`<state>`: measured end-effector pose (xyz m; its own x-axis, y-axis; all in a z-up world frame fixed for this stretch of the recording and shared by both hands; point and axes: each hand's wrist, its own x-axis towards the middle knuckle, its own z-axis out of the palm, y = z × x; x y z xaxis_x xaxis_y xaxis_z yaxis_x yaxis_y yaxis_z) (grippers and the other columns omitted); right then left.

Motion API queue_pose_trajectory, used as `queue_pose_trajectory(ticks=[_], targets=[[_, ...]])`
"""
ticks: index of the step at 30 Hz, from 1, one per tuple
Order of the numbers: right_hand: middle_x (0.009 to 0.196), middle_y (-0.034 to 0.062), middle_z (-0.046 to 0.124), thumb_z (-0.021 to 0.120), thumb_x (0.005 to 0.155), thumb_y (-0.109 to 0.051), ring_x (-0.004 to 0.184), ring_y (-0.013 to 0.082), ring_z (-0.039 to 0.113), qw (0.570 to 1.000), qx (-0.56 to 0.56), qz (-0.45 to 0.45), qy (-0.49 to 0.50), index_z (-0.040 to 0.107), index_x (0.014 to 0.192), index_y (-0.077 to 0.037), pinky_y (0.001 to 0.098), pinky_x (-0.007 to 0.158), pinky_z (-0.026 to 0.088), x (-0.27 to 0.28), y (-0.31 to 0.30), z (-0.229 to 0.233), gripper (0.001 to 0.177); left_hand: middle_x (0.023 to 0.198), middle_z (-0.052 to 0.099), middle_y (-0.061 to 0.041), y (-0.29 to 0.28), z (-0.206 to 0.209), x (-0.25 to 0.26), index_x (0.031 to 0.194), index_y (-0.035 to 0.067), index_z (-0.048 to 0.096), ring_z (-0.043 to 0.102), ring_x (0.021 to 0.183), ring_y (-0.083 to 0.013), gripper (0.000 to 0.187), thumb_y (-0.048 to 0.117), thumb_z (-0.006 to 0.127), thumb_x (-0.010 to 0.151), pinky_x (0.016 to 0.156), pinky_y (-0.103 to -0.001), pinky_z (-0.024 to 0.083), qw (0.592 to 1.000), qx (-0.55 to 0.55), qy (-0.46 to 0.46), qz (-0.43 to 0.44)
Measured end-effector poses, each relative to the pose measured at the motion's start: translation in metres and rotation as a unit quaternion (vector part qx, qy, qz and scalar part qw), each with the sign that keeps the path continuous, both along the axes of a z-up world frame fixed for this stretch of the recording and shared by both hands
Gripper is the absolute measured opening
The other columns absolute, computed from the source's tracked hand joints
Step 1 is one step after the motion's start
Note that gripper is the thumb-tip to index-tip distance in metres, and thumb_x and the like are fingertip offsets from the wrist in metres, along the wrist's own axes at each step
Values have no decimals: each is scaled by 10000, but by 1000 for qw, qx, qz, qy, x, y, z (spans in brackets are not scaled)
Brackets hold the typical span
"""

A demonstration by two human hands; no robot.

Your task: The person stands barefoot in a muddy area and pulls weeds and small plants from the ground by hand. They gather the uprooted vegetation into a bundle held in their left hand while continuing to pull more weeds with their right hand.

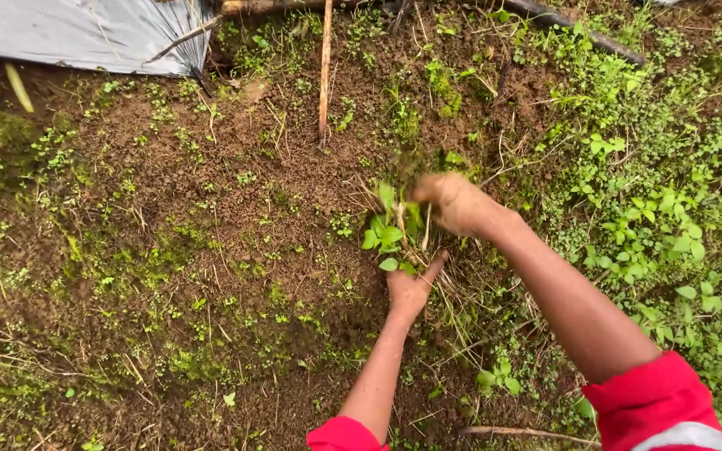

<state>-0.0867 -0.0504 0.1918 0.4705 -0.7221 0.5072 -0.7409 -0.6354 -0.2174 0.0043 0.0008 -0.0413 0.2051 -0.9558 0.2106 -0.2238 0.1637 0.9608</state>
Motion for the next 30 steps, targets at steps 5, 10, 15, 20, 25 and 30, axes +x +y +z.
queue_pose_trajectory(ticks=[5, 10, 15, 20, 25, 30], targets=[[998, 147, 752, 556, 906, 129, 1019, 319, 724, 989, 124, 61, -51, 764, 1034, -73, 479, 1031, 555, -7, -11, 8, 318, 840, 720, -282, -1, -23, -7, 941, -135, 678, 727, 925, -422, 586, 388, 888, 779, 811, -533, 579, 999, 12, 32, -9], [1205, 150, 573, 672, 1003, -43, 1067, 355, 657, 975, -103, 74, -183, 674, 1176, -85, 498, 1001, 543, 40, -36, 47, 178, 525, 597, -187, -11, -15, -2, 643, -51, 630, 667, 548, -287, 558, 418, 877, 818, 576, -401, 535, 999, -30, 20, -4], [1224, 96, 680, 642, 904, 127, 1076, 308, 708, 985, -118, 52, -114, 745, 1098, -61, 414, 972, 586, 28, -89, -4, 288, 426, 533, -145, -18, -21, 1, 527, -17, 599, 553, 421, -143, 583, 394, 879, 831, 466, -280, 456, 1000, -26, 11, 4], [857, 139, 734, 705, 997, -181, 867, 325, 721, 958, -153, 143, -194, 758, 989, -71, 442, 897, 580, -12, -73, -81, 122, 390, 459, -32, -8, 8, 1, 484, 62, 554, 441, 377, -79, 614, 473, 834, 844, 455, -339, 441, 996, 74, 53, 2], [912, 148, 693, 801, 897, -222, 860, 303, 665, 947, -36, 96, -304, 747, 1048, -75, 430, 812, 536, -36, 17, -156, 218, 1197, 680, -241, -18, -39, -24, 1227, -48, 638, 623, 1198, -336, 591, 260, 880, 785, 1052, -506, 491, 993, -55, 29, 105], [1241, 135, 505, 629, 999, -448, 1228, 300, 446, 928, 47, 69, -363, 587, 1327, -50, 512, 1137, 283, -48, 103, -135, 517, 1358, 570, -158, -10, -65, -46, 1359, 104, 530, 458, 1335, -321, 660, 266, 858, 810, 1059, -574, 431, 990, -46, -127, 34]])
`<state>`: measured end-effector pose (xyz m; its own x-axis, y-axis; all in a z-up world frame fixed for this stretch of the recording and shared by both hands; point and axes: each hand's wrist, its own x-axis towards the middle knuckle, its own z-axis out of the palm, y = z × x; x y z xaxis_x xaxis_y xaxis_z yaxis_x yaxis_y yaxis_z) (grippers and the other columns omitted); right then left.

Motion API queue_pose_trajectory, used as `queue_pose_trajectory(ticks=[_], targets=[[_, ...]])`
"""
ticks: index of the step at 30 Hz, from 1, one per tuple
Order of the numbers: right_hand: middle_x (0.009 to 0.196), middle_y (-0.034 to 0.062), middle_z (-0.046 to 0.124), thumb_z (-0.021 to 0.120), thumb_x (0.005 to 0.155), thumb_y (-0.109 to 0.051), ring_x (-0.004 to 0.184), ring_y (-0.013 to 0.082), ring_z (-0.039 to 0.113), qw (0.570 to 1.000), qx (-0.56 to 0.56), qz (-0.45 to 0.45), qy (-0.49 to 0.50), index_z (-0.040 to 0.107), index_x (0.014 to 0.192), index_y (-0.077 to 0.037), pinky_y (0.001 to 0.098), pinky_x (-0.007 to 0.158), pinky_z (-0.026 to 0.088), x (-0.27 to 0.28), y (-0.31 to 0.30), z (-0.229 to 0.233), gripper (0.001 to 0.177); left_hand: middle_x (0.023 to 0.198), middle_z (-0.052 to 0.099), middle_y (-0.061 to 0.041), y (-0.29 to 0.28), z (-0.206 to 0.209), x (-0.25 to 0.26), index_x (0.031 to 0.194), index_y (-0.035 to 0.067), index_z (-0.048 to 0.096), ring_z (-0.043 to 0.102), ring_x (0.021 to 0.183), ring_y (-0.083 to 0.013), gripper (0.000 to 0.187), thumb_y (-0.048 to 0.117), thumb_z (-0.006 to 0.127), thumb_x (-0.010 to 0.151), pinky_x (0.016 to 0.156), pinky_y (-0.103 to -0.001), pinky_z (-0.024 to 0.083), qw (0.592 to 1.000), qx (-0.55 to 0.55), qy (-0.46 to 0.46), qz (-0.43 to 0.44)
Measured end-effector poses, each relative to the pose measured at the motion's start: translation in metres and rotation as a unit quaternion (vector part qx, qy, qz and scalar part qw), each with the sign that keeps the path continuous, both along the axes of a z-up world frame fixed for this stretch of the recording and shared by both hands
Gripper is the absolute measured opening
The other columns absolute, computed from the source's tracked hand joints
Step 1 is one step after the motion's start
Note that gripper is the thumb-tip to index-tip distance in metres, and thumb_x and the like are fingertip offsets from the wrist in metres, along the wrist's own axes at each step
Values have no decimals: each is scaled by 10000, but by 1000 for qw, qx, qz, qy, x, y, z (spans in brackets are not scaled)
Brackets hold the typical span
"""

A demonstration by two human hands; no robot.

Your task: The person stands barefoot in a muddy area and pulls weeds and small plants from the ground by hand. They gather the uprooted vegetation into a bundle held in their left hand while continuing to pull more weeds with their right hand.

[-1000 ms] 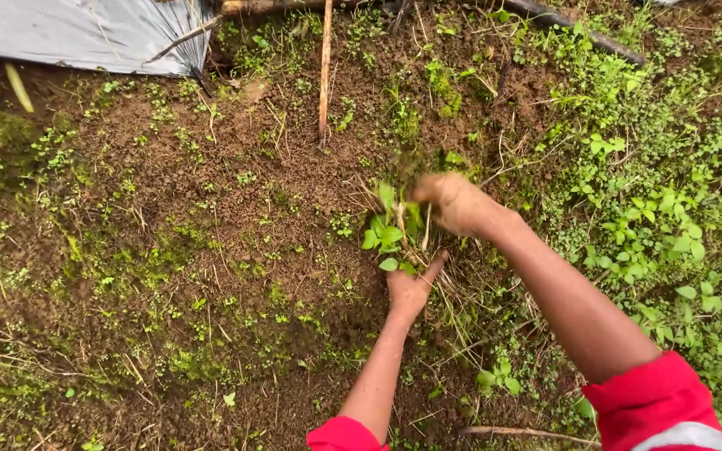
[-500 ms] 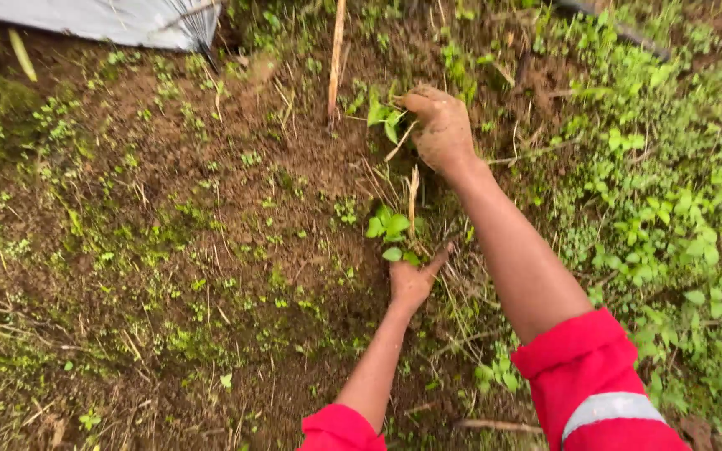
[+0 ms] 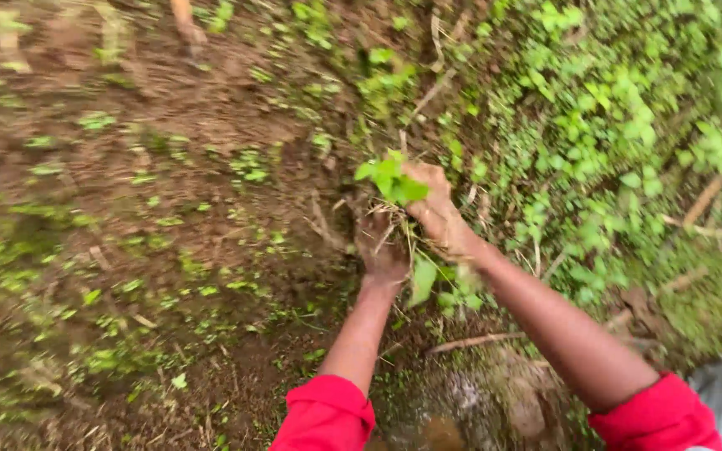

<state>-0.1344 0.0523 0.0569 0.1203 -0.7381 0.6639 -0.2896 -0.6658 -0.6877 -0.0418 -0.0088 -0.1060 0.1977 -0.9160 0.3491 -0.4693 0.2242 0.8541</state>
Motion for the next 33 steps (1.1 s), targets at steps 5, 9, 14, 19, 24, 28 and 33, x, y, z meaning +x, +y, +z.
queue_pose_trajectory(ticks=[5, 9, 14, 19, 24, 28, 33], targets=[[1429, 202, 551, 355, 1080, -491, 1344, 346, 445, 973, -81, 36, 215, 511, 1478, -150, 501, 1201, 184, -72, -4, -53, 547, 1601, 405, -34, -10, -15, -7, 1556, 332, 366, 210, 1541, -300, 847, 275, 826, 847, 1070, -677, 340, 975, -51, -210, -47], [1549, 156, 486, 449, 1024, -473, 1287, 295, 543, 971, 15, 36, 237, 411, 1533, -142, 438, 1158, 351, -87, -1, 11, 608, 1381, 605, 98, -8, -3, 5, 1556, 286, 461, 446, 1367, -73, 621, 242, 630, 960, 937, -305, 478, 982, -127, -76, -119], [1087, 211, 592, 893, 735, 1, 708, 285, 662, 934, 48, -170, 312, 619, 1289, -42, 371, 609, 579, -97, -27, 50, 620, 1105, 743, 20, 40, 113, 41, 1206, 289, 703, 595, 1099, -245, 558, 162, 855, 684, 563, -391, 624, 943, -181, -255, -115], [879, 139, 699, 739, 920, -34, 721, 262, 719, 909, -1, -130, 397, 722, 1022, -89, 342, 696, 603, -107, -36, 4, 116, 1090, 730, 16, 42, 70, 13, 1324, 362, 574, 597, 1244, -277, 772, 357, 918, 633, 812, -474, 627, 878, -115, -404, -230], [758, 83, 723, 754, 949, -46, 692, 215, 708, 927, -61, -158, 335, 724, 856, -95, 311, 700, 592, -122, -40, -43, 109, 1123, 726, -16, 59, -14, -16, 1297, 306, 580, 639, 1175, -262, 618, 243, 849, 744, 769, -423, 633, 847, -54, -441, -291], [688, 89, 709, 711, 931, -45, 639, 213, 675, 960, -29, -121, 251, 743, 810, -90, 312, 676, 579, -109, -10, -77, 133, 1134, 615, -43, 69, -52, -27, 1283, 199, 584, 619, 1116, -260, 682, 411, 869, 700, 884, -450, 580, 926, 239, -228, -185], [869, 89, 777, 742, 969, -168, 850, 218, 740, 972, 133, -191, 35, 789, 961, -122, 373, 853, 580, -93, 56, -193, 67, 1045, 497, -49, 101, -205, -82, 1048, 68, 503, 545, 1094, -215, 409, 56, 832, 805, 946, -315, 407, 929, 247, 275, -20]])
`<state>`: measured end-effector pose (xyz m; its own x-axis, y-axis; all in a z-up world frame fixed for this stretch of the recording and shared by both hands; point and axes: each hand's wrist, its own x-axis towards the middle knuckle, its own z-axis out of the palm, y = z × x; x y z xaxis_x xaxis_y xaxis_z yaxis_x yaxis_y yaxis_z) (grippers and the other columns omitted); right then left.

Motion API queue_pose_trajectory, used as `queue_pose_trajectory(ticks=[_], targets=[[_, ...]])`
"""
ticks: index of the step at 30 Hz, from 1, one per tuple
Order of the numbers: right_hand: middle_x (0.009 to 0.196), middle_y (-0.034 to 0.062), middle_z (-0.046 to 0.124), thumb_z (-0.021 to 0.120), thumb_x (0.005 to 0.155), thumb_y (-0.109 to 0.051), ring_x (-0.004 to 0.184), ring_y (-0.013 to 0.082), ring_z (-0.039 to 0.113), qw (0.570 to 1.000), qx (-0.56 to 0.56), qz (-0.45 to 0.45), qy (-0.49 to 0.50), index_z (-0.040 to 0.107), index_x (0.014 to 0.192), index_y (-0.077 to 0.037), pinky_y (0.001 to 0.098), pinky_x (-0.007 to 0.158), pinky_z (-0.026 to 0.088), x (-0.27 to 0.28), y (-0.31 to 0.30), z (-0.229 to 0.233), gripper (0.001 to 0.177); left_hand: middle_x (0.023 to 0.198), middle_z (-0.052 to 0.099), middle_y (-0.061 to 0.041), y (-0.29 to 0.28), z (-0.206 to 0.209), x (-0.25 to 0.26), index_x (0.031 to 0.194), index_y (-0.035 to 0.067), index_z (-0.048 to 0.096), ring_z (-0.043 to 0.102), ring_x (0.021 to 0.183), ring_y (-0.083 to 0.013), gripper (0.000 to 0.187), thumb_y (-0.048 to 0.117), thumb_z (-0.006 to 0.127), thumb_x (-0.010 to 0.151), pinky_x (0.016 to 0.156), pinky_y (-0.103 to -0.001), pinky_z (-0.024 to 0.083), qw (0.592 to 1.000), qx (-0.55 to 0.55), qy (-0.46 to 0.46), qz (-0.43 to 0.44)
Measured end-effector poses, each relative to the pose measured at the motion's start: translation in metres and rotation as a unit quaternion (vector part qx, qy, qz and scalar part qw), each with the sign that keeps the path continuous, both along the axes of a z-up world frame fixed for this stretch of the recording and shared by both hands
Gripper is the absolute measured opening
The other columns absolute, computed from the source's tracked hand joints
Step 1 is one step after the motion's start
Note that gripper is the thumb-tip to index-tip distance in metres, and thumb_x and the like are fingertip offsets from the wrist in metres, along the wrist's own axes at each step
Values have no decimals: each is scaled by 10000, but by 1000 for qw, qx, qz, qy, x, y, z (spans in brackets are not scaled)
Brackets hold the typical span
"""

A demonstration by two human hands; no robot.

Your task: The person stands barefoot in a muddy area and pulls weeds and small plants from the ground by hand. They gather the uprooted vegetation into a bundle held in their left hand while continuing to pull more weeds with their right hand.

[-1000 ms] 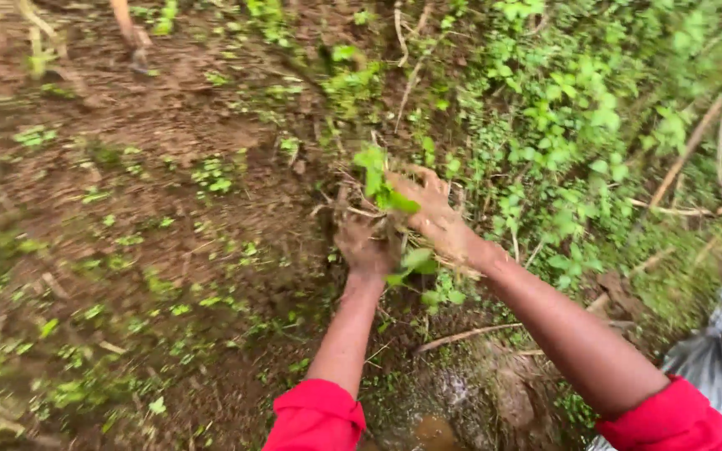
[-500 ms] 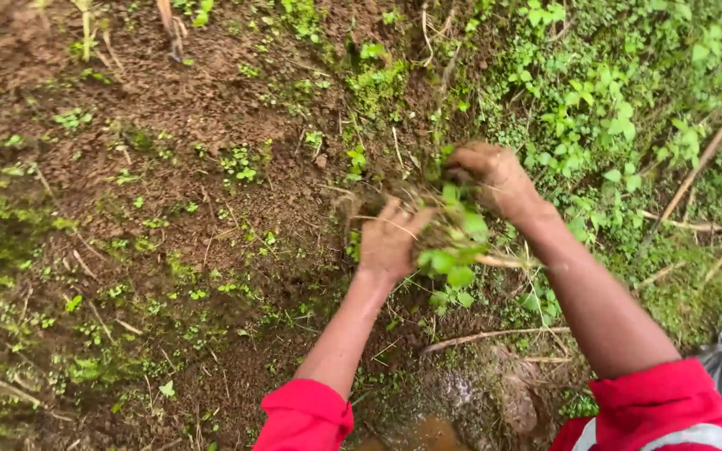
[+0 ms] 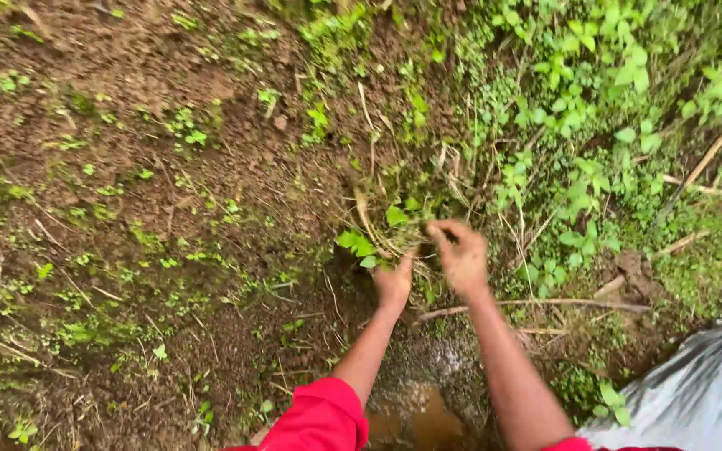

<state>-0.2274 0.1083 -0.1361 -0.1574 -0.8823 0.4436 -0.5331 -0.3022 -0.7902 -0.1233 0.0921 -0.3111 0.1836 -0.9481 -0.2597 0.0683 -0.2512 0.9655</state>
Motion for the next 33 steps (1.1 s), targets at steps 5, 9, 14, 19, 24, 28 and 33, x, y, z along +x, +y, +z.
queue_pose_trajectory(ticks=[5, 9, 14, 19, 24, 28, 33], targets=[[1075, 258, 608, 555, 1038, -71, 1114, 397, 597, 996, 77, -3, -49, 688, 1194, 13, 534, 1009, 459, 26, 57, -138, 221, 1411, 561, -307, 47, 49, 6, 1438, -88, 484, 516, 1347, -376, 758, 84, 849, 796, 1095, -518, 421, 988, 99, 110, 47], [859, 112, 721, 582, 953, -55, 802, 260, 711, 992, 110, 51, -44, 796, 1026, -104, 371, 763, 591, 23, 71, -158, 232, 719, 646, -93, 71, -24, 54, 814, -37, 672, 618, 581, -206, 312, 93, 940, 719, 734, -415, 557, 977, 132, -113, 120], [1297, 289, 494, 932, 749, -484, 1206, 459, 563, 946, 205, -240, -69, 364, 1334, 5, 619, 1024, 494, 9, 58, -76, 951, 1170, 552, -290, 93, -19, 80, 1187, -168, 635, 621, 1098, -376, 824, 565, 738, 825, 1003, -469, 469, 879, 280, -368, 119], [751, 60, 596, 785, 909, -296, 595, 212, 596, 954, 237, -179, -30, 486, 1232, -43, 330, 553, 509, 28, 34, -135, 508, 1164, 592, -235, 88, -94, 109, 1122, -58, 706, 593, 1089, -362, 787, 643, 690, 765, 1000, -416, 440, 832, 264, -458, 171], [793, 52, 685, 683, 937, -46, 680, 179, 659, 968, 175, -101, -148, 681, 973, -84, 335, 689, 571, 82, 96, -167, 53, 1115, 627, -257, 90, -97, 105, 1074, -30, 734, 521, 1095, -334, 811, 722, 539, 842, 958, -421, 351, 807, 317, -489, 91], [834, 61, 723, 673, 780, 108, 788, 174, 729, 962, 181, 88, -185, 706, 951, -84, 315, 737, 589, 108, 112, -127, 259, 1103, 680, -207, 90, -101, 106, 1076, -17, 729, 572, 1027, -296, 794, 726, 576, 842, 926, -402, 411, 790, 323, -517, 67], [929, 66, 708, 674, 868, 127, 833, 193, 643, 957, -159, -18, -243, 741, 1007, -113, 354, 865, 543, 66, 75, -168, 285, 1446, 416, -307, 84, -85, 118, 1447, -142, 260, 434, 1369, -317, 1043, 503, 796, 826, 1180, -433, 328, 901, 261, -221, 269]])
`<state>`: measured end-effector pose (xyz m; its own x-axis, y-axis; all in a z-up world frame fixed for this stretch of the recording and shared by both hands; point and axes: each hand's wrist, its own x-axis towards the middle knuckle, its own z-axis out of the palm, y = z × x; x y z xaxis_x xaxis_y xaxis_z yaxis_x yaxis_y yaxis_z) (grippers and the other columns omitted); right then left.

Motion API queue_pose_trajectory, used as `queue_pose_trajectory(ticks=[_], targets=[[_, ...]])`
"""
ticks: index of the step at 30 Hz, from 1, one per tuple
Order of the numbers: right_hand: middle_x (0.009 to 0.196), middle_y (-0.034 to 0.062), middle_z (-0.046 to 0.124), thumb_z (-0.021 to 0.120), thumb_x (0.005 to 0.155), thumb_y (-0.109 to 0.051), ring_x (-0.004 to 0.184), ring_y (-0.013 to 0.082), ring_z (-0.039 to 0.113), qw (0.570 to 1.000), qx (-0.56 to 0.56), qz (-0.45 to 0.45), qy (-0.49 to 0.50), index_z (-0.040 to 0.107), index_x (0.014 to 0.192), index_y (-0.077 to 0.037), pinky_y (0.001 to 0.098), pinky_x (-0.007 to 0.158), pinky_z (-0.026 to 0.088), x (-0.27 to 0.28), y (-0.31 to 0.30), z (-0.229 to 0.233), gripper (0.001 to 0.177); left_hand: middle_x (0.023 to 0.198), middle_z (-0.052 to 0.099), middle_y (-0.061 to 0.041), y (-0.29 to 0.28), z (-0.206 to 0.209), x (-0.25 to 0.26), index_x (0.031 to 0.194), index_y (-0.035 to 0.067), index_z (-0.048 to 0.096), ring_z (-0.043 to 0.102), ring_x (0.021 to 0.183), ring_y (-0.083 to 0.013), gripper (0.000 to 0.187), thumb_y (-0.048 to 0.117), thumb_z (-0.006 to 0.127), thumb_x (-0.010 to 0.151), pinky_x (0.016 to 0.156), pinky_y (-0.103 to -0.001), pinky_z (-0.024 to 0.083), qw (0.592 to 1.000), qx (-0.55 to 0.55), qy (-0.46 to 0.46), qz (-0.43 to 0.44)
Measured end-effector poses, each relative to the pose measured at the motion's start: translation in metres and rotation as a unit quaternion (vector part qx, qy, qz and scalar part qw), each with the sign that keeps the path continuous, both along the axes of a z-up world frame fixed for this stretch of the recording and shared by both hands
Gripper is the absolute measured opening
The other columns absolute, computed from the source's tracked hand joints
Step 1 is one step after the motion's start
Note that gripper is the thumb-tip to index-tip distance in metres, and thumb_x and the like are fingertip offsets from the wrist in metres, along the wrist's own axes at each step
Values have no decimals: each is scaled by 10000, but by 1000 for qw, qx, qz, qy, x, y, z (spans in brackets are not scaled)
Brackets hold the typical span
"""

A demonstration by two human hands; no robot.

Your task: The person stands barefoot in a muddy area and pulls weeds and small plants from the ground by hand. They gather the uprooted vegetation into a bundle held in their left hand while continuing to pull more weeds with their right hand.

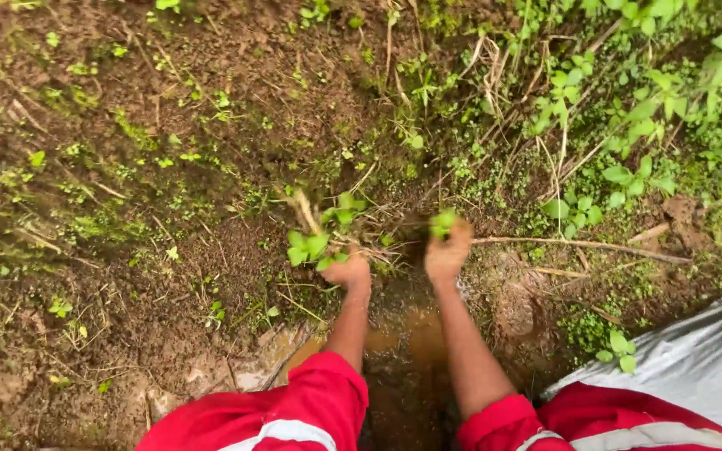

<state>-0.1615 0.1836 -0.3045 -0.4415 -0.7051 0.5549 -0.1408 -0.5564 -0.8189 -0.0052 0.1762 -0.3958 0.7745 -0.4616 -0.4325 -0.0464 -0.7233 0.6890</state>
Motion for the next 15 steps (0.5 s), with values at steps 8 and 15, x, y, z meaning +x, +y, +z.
queue_pose_trajectory(ticks=[8, 15], targets=[[1697, 151, -64, 812, 804, -504, 1544, 401, 70, 892, 314, -24, 325, 357, 1548, -429, 698, 1209, 120, 66, 12, 78, 876, 1366, 531, -197, 22, 37, 128, 1371, -67, 434, 532, 1290, -202, 755, 496, 721, 958, 1135, -320, 401, 974, -27, -70, 213], [1374, 76, 443, 727, 891, -280, 1313, 331, 353, 853, 366, -22, 371, 565, 1346, -295, 542, 1070, 358, 62, 38, 12, 483, 983, 662, -168, 49, 14, 67, 869, 11, 690, 634, 947, -235, 922, 882, 387, 869, 860, -381, 462, 912, 272, -252, -174]])
